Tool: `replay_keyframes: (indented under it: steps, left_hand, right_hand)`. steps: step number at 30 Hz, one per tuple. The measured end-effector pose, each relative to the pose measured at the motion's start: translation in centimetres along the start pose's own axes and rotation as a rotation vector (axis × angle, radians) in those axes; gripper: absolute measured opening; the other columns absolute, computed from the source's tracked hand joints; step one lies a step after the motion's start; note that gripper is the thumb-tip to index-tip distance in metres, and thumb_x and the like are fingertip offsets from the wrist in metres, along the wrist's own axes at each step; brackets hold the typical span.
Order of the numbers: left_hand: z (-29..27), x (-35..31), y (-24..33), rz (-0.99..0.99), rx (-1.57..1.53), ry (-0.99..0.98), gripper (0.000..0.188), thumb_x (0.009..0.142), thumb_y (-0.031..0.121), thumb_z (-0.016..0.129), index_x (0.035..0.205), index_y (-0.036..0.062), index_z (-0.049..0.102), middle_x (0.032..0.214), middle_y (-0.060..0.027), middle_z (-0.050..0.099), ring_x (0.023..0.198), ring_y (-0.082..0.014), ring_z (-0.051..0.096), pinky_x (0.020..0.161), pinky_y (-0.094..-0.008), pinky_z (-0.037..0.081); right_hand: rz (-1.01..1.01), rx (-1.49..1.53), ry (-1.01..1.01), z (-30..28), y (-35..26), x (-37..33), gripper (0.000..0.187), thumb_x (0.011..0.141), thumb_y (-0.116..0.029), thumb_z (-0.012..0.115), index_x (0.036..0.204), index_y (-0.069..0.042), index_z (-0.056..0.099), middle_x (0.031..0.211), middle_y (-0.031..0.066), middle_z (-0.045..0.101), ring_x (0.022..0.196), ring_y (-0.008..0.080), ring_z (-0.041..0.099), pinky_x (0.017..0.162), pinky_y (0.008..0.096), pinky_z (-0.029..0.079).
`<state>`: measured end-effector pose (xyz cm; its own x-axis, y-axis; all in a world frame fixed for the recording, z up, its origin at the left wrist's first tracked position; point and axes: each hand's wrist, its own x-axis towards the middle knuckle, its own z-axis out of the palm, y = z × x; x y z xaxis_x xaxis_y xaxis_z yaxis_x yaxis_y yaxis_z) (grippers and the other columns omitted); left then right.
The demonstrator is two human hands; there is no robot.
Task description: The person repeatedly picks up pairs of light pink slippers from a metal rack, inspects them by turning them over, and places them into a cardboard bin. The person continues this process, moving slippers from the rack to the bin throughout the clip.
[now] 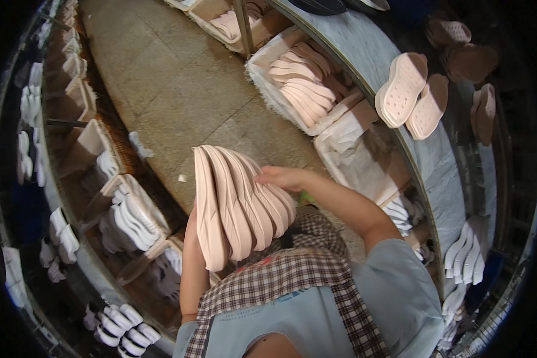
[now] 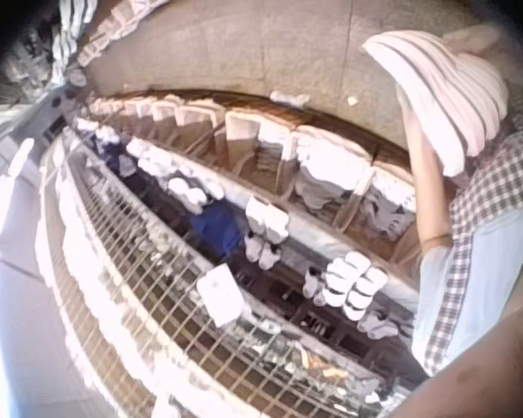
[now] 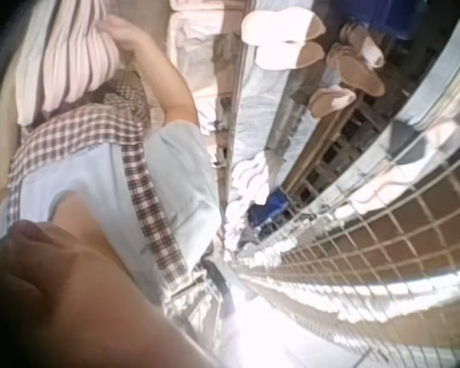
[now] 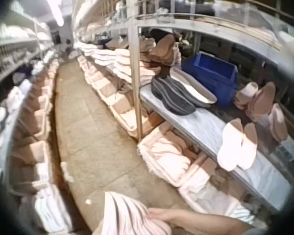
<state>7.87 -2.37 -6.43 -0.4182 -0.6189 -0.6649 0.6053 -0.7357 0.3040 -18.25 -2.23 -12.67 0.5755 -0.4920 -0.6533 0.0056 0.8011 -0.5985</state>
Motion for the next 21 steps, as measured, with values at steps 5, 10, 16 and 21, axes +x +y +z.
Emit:
replay_keyframes:
  steps: [5,10,16,21]
  left_hand:
    - [0.3,5.0,-0.6,0.667,1.413,0.319,0.051,0.087,0.007,0.056,0.134,0.0075,0.037,0.121,-0.0206,0.051,0.102,-0.0319,0.056,0.099,-0.0424,0.036]
    - [3.0,9.7,0.9,0.737,1.501,-0.177,0.043,0.078,0.008,0.062,0.120,0.0030,0.054,0.104,-0.0164,0.062,0.101,-0.0330,0.055,0.088,-0.0390,0.041]
    - [6.7,20.4,-2.3,0.721,1.584,-0.258,0.067,0.083,0.023,0.060,0.137,-0.0039,0.030,0.127,-0.0236,0.048,0.112,-0.0380,0.050,0.094,-0.0409,0.041]
    - [9.5,39.1,-11.1,0.882,1.170,-0.355,0.070,0.083,0.015,0.058,0.138,-0.0064,0.022,0.132,-0.0273,0.038,0.118,-0.0426,0.045,0.101,-0.0420,0.037]
  right_hand:
    - [0.112,0.338,0.208,-0.9,4.1,4.8,0.062,0.094,-0.041,0.048,0.141,-0.006,0.028,0.140,0.0130,0.038,0.125,0.0209,0.042,0.105,0.0357,0.035]
    - [0.079,0.489,0.294,-6.4,4.0,6.8,0.057,0.094,-0.038,0.045,0.140,-0.007,0.031,0.138,0.0141,0.041,0.124,0.0224,0.043,0.104,0.0358,0.037]
    - [-0.125,0.248,0.717,-22.8,-1.7,9.7,0.043,0.093,-0.023,0.046,0.131,-0.002,0.043,0.122,0.0122,0.054,0.111,0.0207,0.053,0.092,0.0341,0.048]
    - [-0.181,0.029,1.006,-39.9,-6.1,6.7,0.038,0.095,-0.026,0.043,0.122,-0.001,0.052,0.113,0.0119,0.060,0.104,0.0214,0.056,0.092,0.0340,0.045]
